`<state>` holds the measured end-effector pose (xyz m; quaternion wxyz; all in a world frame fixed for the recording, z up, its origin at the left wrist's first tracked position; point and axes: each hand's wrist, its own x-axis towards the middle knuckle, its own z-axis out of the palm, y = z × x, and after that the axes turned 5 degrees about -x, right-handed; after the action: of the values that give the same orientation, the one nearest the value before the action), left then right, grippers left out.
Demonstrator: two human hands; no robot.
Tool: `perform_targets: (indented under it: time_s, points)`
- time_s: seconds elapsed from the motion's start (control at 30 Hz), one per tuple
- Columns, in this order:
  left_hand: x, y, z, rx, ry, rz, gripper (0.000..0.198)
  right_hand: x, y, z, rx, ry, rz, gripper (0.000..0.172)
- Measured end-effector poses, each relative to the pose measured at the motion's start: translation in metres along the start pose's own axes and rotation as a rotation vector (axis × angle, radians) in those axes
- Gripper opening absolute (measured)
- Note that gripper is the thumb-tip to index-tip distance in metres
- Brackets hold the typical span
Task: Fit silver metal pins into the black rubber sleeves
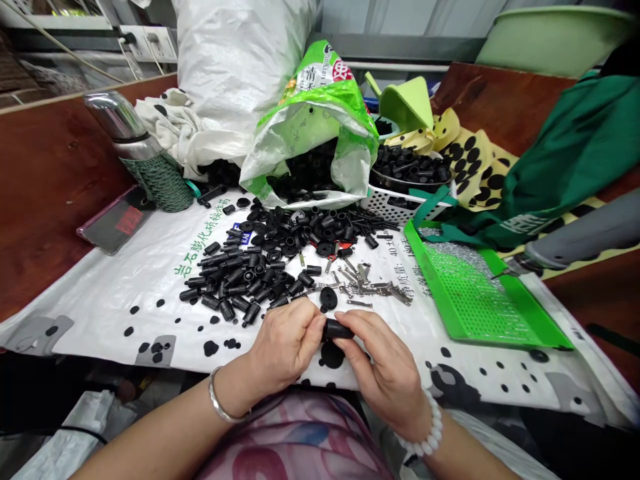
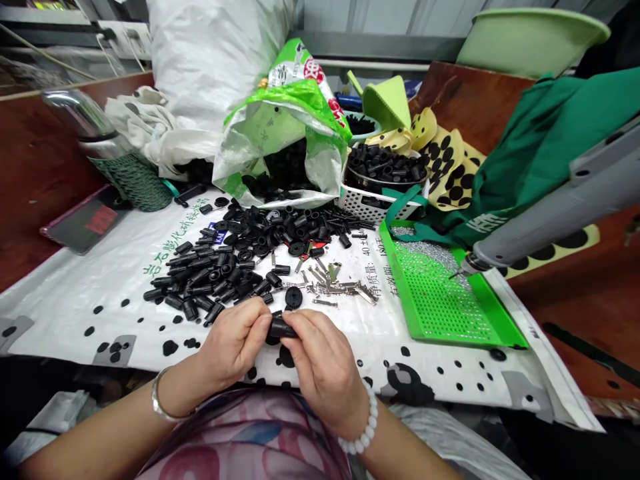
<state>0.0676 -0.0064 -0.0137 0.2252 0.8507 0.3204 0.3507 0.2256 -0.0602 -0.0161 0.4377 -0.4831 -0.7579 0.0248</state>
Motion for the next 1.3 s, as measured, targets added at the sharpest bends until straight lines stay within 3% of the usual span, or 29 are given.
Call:
perform_targets:
  time_s: [0.1, 0.23, 0.33, 0.5, 0.8, 0.97, 1.17, 1.3]
  points:
    - [0.002, 0.003, 0.001, -0.009, -0.003, -0.047, 0.025, -0.001, 0.000, -0.002, -0.046, 0.008, -0.035, 0.033]
    - [0.004, 0.009, 0.001, -0.163, -0.042, -0.215, 0.030, 0.001, 0.001, -0.003, -0.130, 0.034, -0.131, 0.034]
    - [0.005, 0.012, 0.001, -0.199, -0.063, -0.265, 0.031, 0.001, 0.002, -0.002, -0.088, 0.031, -0.101, 0.033]
    - [0.002, 0.010, 0.004, 0.024, -0.032, -0.123, 0.028, -0.001, 0.002, -0.002, 0.085, -0.012, 0.055, 0.026]
    - [0.003, 0.007, 0.002, 0.245, -0.019, 0.145, 0.029, -0.004, -0.003, -0.010, 0.341, -0.222, 0.348, 0.018]
    - [0.001, 0.007, 0.005, 0.192, -0.049, 0.088, 0.029, -0.006, -0.003, -0.010, 0.362, -0.188, 0.357, 0.017]
    - [0.001, 0.012, 0.004, 0.096, -0.066, -0.025, 0.030, -0.006, -0.004, -0.007, 0.288, -0.037, 0.193, 0.023]
    - [0.002, 0.012, 0.004, 0.119, -0.059, 0.008, 0.030, -0.009, -0.004, -0.004, 0.349, -0.096, 0.337, 0.018]
